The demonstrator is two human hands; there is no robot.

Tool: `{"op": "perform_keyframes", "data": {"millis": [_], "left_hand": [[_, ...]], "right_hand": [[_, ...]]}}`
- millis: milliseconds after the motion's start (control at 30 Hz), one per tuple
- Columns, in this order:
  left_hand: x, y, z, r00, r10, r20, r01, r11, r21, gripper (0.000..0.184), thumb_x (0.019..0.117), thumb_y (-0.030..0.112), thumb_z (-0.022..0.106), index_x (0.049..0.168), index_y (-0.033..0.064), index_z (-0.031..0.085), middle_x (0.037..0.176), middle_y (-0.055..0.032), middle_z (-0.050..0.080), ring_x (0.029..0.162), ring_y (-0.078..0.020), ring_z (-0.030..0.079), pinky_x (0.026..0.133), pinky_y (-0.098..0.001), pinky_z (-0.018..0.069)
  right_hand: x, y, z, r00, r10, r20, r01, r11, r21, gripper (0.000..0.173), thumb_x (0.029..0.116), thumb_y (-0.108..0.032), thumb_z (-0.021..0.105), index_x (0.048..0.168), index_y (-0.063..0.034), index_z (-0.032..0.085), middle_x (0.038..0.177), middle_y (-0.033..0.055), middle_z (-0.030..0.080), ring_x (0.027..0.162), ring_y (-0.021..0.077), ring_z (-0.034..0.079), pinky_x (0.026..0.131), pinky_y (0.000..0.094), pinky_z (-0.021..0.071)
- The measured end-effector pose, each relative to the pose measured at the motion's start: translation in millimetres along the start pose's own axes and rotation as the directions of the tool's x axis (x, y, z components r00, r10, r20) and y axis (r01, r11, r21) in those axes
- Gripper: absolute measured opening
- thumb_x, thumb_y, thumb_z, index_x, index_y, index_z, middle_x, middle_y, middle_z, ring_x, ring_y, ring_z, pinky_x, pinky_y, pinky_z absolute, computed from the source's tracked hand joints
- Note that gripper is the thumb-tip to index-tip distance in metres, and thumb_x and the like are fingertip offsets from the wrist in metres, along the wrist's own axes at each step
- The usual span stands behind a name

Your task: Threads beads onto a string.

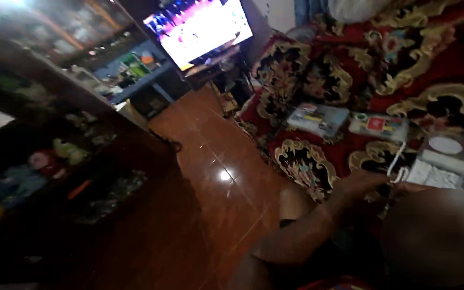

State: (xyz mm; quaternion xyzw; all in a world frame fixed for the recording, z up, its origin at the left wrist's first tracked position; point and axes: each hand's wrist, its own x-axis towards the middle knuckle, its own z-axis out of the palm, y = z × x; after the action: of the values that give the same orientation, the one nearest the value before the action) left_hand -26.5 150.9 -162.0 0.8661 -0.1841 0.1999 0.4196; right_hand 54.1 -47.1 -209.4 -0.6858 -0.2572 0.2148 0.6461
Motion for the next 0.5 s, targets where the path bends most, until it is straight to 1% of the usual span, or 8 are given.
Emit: {"op": "perform_keyframes", "data": {"millis": [67,133,200,233,333,433,500], "left_hand": [[-0.8,-3.8,3.4,0.998,0.061,0.015,-0.061,0.998,-0.009,0.029,0.0882,0.005,0.076,0.116,-0.0006,0.073,0.116,-0.0162,0.071,0.109,-0.0242,0.069,0.095,-0.0404,0.058],[-4.3,-10.0,3.2,0.995,0.091,0.051,-0.091,0.996,-0.007,0.025,0.0884,0.005,0.075,0.113,0.0017,0.074,0.113,-0.0145,0.071,0.104,-0.0224,0.069,0.091,-0.0384,0.0591],[-8.0,-13.6,2.4,0.99,0.111,0.086,-0.11,0.994,-0.006,0.026,0.0866,0.005,0.077,0.112,0.0025,0.074,0.113,-0.014,0.071,0.103,-0.0217,0.07,0.089,-0.0381,0.0599],[-10.0,-13.8,2.5,0.987,0.128,0.093,-0.128,0.992,-0.012,0.027,0.0856,0.005,0.077,0.112,0.0017,0.074,0.113,-0.0146,0.071,0.103,-0.0227,0.07,0.088,-0.0391,0.06],[-17.4,-16.1,8.6,0.982,0.168,0.092,-0.168,0.986,0.0,0.029,0.0836,0.006,0.08,0.112,0.003,0.075,0.11,-0.0133,0.072,0.101,-0.0223,0.07,0.088,-0.0388,0.0597],[-23.0,-18.1,11.5,0.981,0.183,0.069,-0.184,0.983,0.009,0.022,0.0887,0.008,0.076,0.11,0.0054,0.076,0.106,-0.011,0.073,0.098,-0.0208,0.07,0.086,-0.038,0.0596],[-27.2,-17.8,11.7,0.978,0.204,0.045,-0.205,0.979,0.014,0.018,0.0904,0.007,0.073,0.107,0.0043,0.077,0.103,-0.0118,0.074,0.096,-0.0221,0.071,0.084,-0.039,0.0599]], "right_hand": [[-5.6,-2.6,4.5,1.0,0.007,-0.02,-0.006,0.999,0.046,0.01,0.0891,-0.014,0.062,0.094,-0.0122,0.071,0.076,-0.0076,0.067,0.059,0.0017,0.059,0.055,0.0228,0.0525],[-9.5,-3.4,4.8,0.999,0.034,-0.01,-0.033,0.995,0.099,0.008,0.0889,-0.011,0.063,0.091,-0.0153,0.069,0.071,-0.0103,0.065,0.055,0.0001,0.056,0.051,0.0208,0.05],[-12.2,-4.3,5.9,0.999,0.05,0.011,-0.051,0.986,0.159,0.012,0.0898,-0.009,0.063,0.088,-0.0185,0.069,0.065,-0.0119,0.061,0.049,-0.0015,0.049,0.046,0.0182,0.043],[-13.7,-6.9,7.4,0.998,0.06,0.017,-0.062,0.983,0.173,0.014,0.0894,-0.006,0.061,0.088,-0.0184,0.068,0.064,-0.012,0.06,0.049,-0.0016,0.048,0.045,0.0178,0.0418],[-18.1,-16.8,14.9,0.994,0.105,0.012,-0.105,0.977,0.188,0.016,0.0895,-0.003,0.059,0.089,-0.0163,0.068,0.066,-0.0109,0.064,0.049,-0.0017,0.051,0.046,0.0171,0.0445],[-21.0,-15.3,20.1,0.994,0.101,0.034,-0.106,0.975,0.194,0.016,0.089,-0.003,0.059,0.089,-0.0162,0.069,0.066,-0.0103,0.063,0.049,-0.0011,0.05,0.046,0.018,0.0432],[-25.1,-14.8,25.1,0.993,0.112,0.036,-0.117,0.976,0.185,0.016,0.0888,-0.004,0.059,0.087,-0.0168,0.068,0.064,-0.0104,0.062,0.048,-0.0013,0.049,0.045,0.0181,0.0421]]}}
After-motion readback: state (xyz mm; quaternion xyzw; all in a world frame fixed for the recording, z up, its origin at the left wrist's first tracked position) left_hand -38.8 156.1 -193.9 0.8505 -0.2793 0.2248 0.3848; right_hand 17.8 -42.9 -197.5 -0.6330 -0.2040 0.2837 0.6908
